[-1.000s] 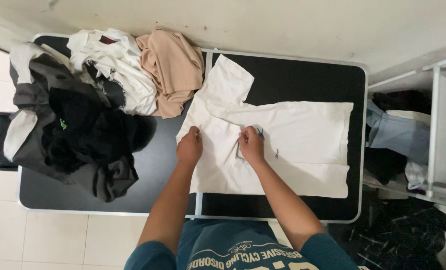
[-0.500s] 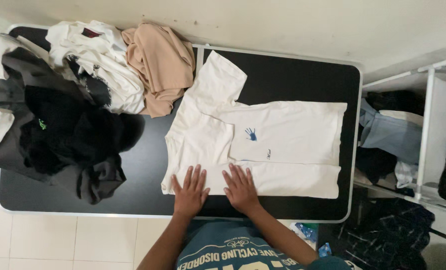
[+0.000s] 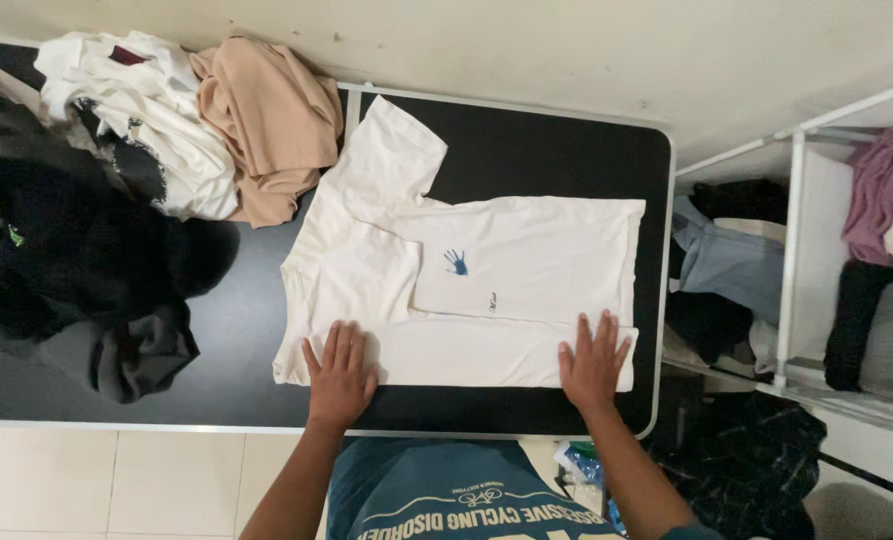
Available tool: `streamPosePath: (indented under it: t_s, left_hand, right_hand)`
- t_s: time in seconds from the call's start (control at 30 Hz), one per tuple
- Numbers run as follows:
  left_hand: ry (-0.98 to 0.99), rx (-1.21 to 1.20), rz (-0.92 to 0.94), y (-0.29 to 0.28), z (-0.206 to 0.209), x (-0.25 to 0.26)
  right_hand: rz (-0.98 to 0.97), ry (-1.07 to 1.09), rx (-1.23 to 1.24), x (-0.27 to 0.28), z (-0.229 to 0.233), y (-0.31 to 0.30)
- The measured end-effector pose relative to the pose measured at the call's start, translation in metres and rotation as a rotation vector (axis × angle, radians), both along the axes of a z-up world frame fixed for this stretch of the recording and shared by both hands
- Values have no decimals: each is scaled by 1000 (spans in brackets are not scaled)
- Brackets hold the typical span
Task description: The person picks up a white t-shirt from a table, spreads it out, and folds it into a small rectangle before placing it on a shelf.
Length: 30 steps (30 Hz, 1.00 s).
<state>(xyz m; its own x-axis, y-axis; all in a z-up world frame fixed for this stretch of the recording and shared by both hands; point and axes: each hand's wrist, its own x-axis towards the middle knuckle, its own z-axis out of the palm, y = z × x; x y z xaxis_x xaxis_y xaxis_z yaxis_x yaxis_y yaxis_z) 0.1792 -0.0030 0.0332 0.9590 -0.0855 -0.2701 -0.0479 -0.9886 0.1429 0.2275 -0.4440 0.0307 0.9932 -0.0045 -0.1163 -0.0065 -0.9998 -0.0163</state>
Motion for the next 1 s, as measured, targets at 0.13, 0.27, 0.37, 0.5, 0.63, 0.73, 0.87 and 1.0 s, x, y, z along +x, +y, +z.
streamPosePath:
  t_s: [0.13, 0.27, 0.37, 0.5, 0.63, 0.73, 0.87, 1.0]
  left_hand:
    - [-189, -78, 53, -25, -10, 20]
    - [-173, -3, 83, -36, -13, 27]
    - [-91, 30, 98, -40, -8, 13]
    - [-97, -16, 79, -47, 0, -17]
    - [-171, -170, 122, -51, 5, -19]
    - [-176, -223, 124, -54, -8, 28]
    - [-301, -237, 14, -60, -27, 123]
    - [-122, -59, 27, -73, -23, 160]
  right_hand:
    - [169, -31, 120, 15, -4, 25]
    - [197, 16, 148, 10, -8, 33]
    - [186, 4, 159, -10, -7, 29]
    - [174, -23, 210, -44, -1, 22]
    - [159, -34, 242, -40, 12, 34]
    - [258, -36, 341, -5, 16, 69]
    - [425, 33, 459, 54, 9, 144]
    - [493, 26, 452, 90, 2, 172]
